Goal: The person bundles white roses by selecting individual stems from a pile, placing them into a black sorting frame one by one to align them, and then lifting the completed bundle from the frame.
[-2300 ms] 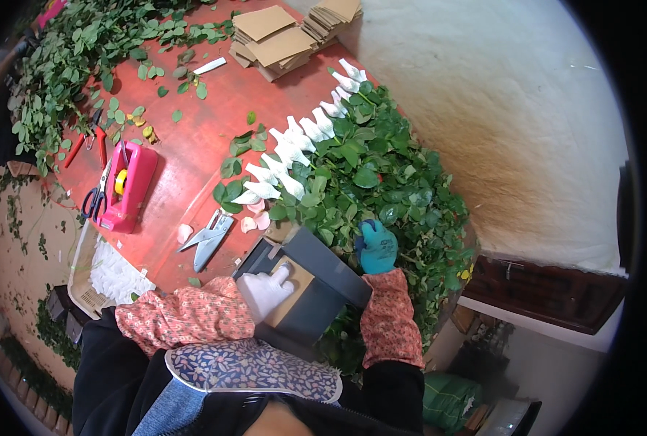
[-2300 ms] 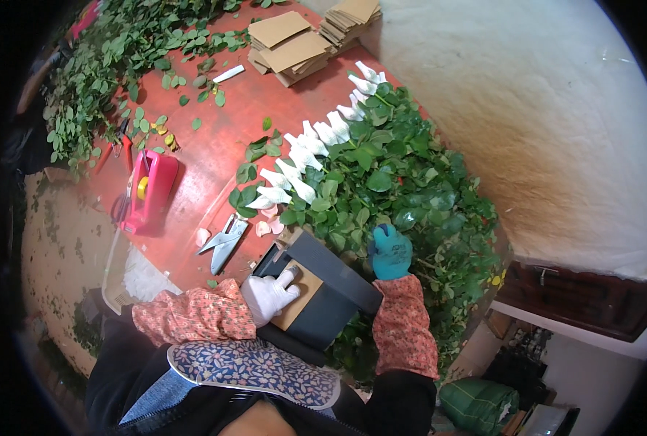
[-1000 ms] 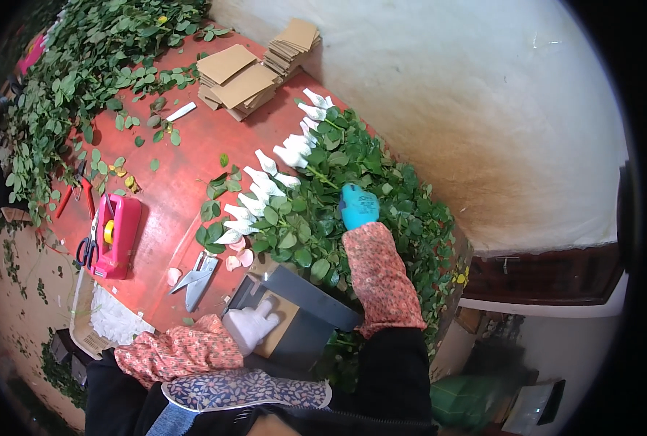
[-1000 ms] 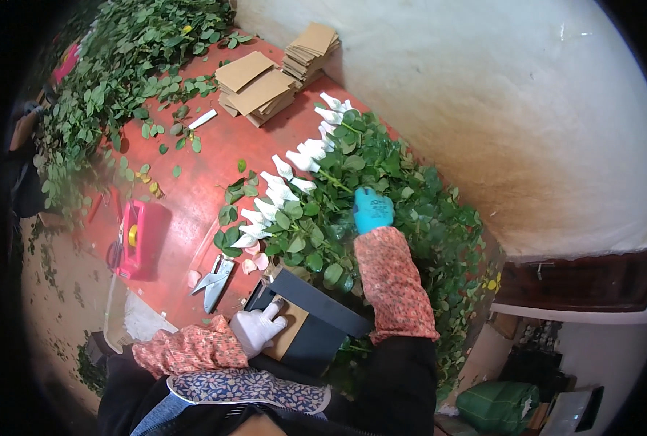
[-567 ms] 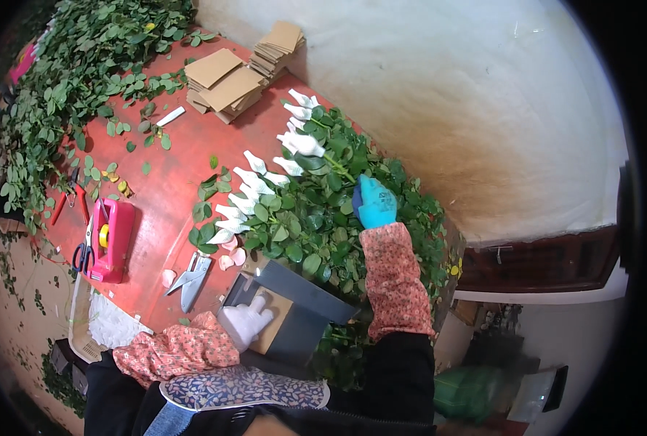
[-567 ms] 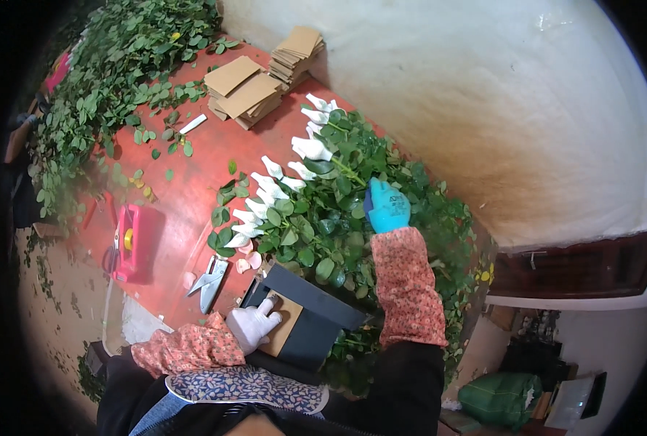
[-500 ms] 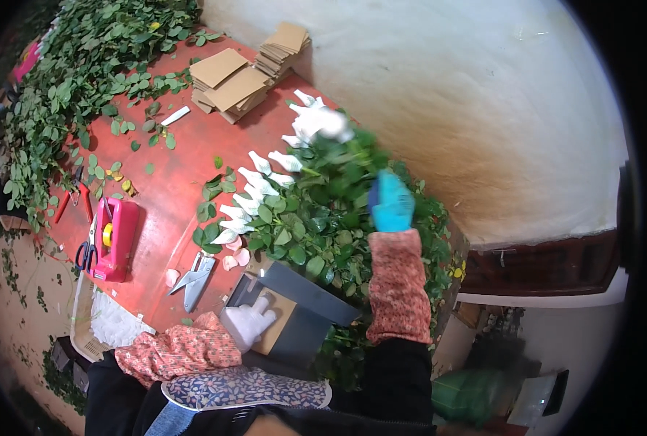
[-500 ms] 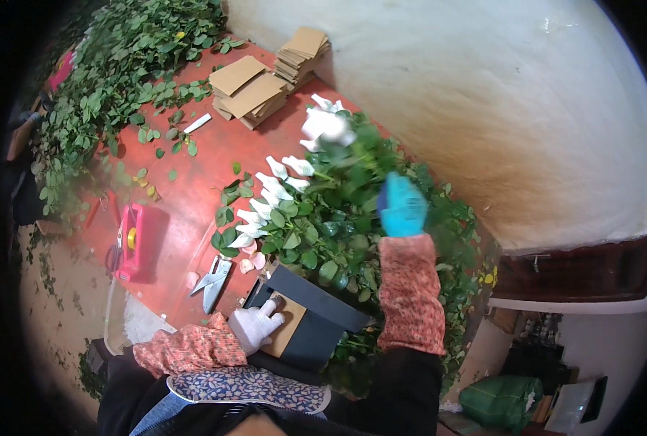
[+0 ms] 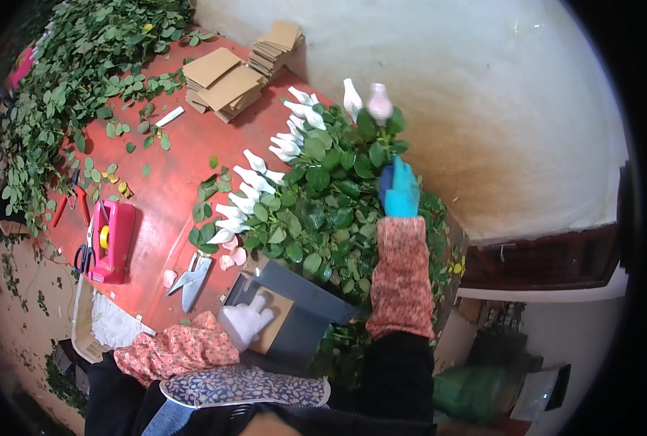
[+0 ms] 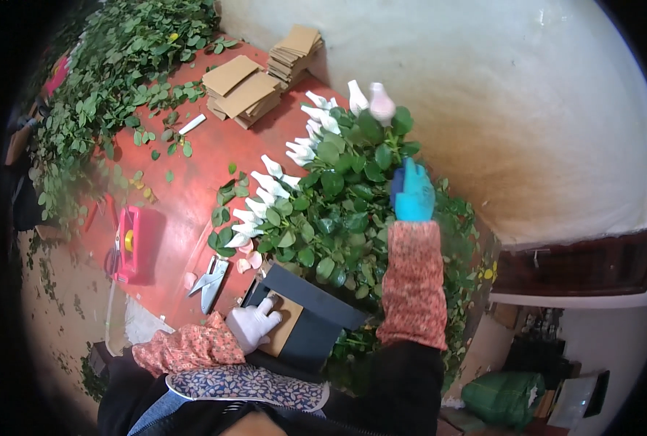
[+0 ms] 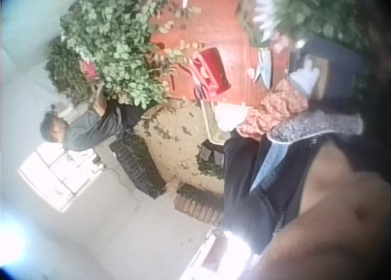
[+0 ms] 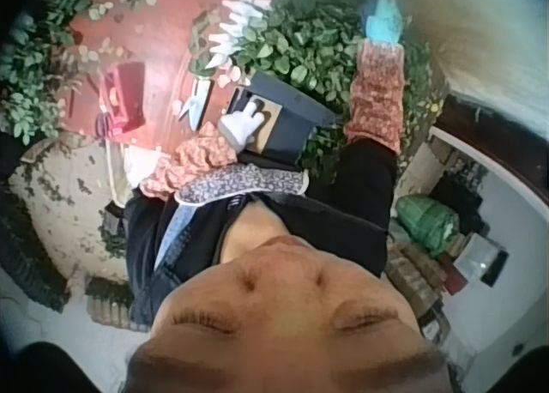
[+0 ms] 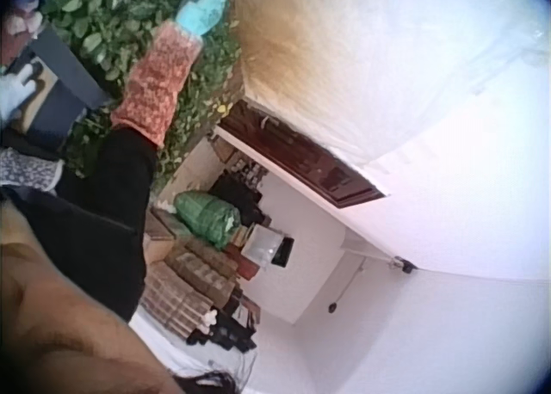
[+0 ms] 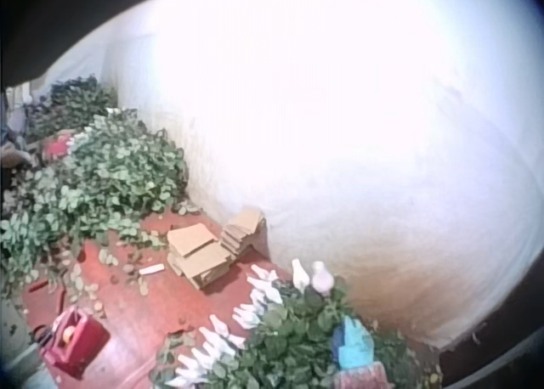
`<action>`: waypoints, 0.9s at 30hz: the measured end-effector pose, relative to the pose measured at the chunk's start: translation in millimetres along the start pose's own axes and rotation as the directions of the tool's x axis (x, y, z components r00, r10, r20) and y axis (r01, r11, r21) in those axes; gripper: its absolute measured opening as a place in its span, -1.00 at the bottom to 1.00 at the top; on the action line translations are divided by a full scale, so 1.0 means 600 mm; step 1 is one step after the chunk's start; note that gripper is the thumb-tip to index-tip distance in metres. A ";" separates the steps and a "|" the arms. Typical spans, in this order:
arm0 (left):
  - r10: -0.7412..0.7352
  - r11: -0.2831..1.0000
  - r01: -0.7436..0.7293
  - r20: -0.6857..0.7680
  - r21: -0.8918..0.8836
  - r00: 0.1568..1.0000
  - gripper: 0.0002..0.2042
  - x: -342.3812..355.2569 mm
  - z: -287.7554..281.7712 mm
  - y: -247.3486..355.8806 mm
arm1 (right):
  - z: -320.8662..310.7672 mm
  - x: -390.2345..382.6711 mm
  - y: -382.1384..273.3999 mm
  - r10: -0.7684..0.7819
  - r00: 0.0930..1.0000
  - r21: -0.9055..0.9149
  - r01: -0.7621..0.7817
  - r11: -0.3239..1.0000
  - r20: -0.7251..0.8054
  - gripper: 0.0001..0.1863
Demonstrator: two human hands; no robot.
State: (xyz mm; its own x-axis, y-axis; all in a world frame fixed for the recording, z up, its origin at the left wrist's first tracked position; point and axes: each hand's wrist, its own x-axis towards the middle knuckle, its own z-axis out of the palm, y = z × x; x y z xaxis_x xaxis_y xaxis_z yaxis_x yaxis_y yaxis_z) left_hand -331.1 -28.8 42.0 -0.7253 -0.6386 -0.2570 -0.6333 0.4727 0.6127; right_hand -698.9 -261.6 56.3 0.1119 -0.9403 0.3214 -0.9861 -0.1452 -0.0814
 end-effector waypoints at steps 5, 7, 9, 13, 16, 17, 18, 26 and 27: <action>0.008 0.999 -0.005 -0.063 0.039 0.998 -0.52 0.007 0.003 -0.002 | 0.033 -0.020 0.017 0.082 0.995 0.081 -0.087 0.993 0.064 -0.39; 0.043 0.999 -0.042 -0.077 0.017 0.996 -0.53 0.006 0.007 -0.001 | 0.042 -0.031 0.042 0.235 0.925 0.111 -0.278 0.954 0.297 -0.44; 0.014 0.999 -0.010 -0.073 0.051 0.997 -0.54 0.007 0.001 -0.003 | 0.042 -0.012 0.011 0.317 0.893 0.655 -0.450 0.607 0.320 -0.51; -0.012 0.999 0.014 -0.046 0.042 0.999 -0.52 0.004 0.000 -0.004 | -0.023 0.004 -0.003 0.212 0.970 0.812 -0.215 0.543 0.115 -0.69; -0.009 0.999 0.010 -0.026 0.051 1.000 -0.50 0.011 0.000 -0.004 | 0.035 -0.041 0.059 -0.027 0.987 -0.013 0.030 0.999 0.158 -0.74; 0.028 0.999 -0.028 -0.003 0.031 1.000 -0.47 0.021 0.003 0.000 | 0.045 -0.031 0.100 0.419 0.881 0.609 -0.460 0.647 0.221 -0.73; 0.018 0.999 -0.018 0.009 0.028 1.000 -0.47 0.020 0.003 0.002 | 0.022 -0.044 0.110 0.375 0.916 0.576 -0.386 0.721 0.143 -0.72; 0.015 0.999 -0.014 -0.029 0.049 0.999 -0.49 0.002 -0.003 0.002 | -0.377 -0.037 -0.056 0.571 0.685 0.855 0.151 0.496 -0.452 -0.48; 0.009 0.997 -0.005 -0.049 0.080 0.999 -0.52 0.002 0.001 0.003 | -0.372 -0.053 -0.051 0.418 0.797 0.879 0.280 0.386 -0.437 -0.52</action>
State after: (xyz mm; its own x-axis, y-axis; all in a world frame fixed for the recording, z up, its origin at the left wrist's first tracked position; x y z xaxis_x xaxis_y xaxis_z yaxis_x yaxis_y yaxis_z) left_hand -332.9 -28.4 42.6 -0.7172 -0.6630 -0.2146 -0.6488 0.5230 0.5527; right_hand -699.9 -158.5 259.4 -0.3766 -0.6754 0.6341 -0.2406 -0.5896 -0.7710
